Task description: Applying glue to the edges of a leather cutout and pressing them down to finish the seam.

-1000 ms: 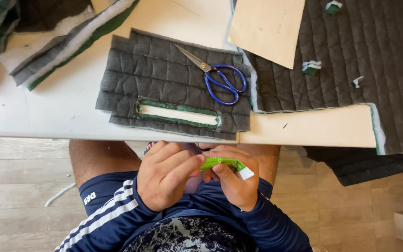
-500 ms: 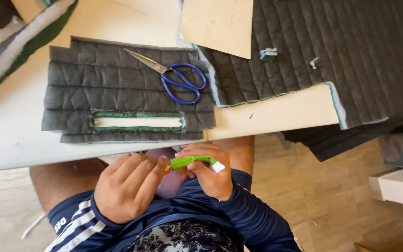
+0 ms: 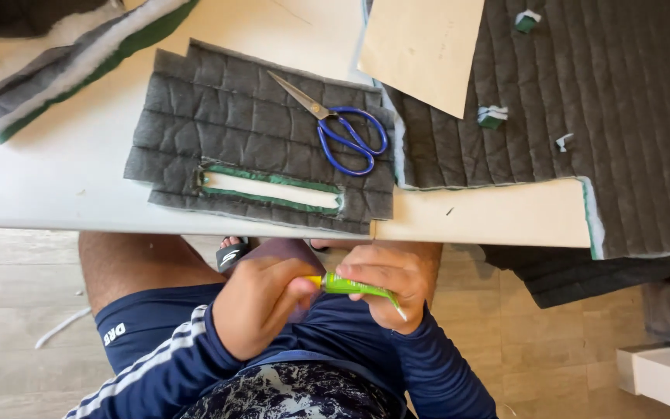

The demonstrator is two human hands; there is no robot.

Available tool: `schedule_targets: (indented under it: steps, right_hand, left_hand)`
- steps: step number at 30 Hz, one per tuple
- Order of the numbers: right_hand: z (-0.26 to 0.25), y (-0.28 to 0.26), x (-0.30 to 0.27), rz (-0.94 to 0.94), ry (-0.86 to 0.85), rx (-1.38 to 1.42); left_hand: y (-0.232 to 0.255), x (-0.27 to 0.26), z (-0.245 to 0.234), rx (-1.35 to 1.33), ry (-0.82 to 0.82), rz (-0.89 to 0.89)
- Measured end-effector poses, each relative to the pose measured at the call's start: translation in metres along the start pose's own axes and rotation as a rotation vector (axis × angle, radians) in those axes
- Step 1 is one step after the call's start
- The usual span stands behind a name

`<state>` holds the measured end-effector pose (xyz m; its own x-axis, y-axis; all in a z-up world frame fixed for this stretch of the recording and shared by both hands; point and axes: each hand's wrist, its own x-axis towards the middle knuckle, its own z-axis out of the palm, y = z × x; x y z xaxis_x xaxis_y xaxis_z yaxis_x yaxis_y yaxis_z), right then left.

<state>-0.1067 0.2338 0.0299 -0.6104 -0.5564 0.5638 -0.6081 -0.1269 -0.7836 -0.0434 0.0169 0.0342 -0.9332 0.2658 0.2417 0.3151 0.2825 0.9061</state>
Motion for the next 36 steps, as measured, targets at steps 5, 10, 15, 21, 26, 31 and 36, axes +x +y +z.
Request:
schedule_targets:
  steps: [5,10,15,21,26,31,36]
  right_hand:
    - [0.007,0.004,-0.002,0.091,0.045,0.012]
    - [-0.015,0.023,-0.005,0.132,0.12,-0.016]
    - [-0.127,0.086,0.02,0.484,0.975,-0.151]
    - [-0.165,0.094,-0.004,0.472,0.838,-0.395]
    - [-0.127,0.051,0.008,0.281,0.946,-0.637]
    - [-0.126,0.031,0.016,0.11,0.841,-0.783]
    - [-0.097,0.007,0.039,-0.037,0.524,-0.907]
  left_hand:
    - [-0.005,-0.001,0.005,0.002,0.026,0.03]
    - [-0.008,0.009,-0.01,0.411,0.236,0.502]
    - [-0.05,0.002,-0.05,0.635,0.496,0.49]
    - [-0.05,-0.015,-0.116,0.789,0.599,0.318]
    - [-0.062,-0.04,-0.122,0.807,0.584,0.26]
    - [-0.059,-0.039,-0.113,0.824,0.501,0.283]
    - [-0.055,-0.023,-0.091,0.852,0.458,0.366]
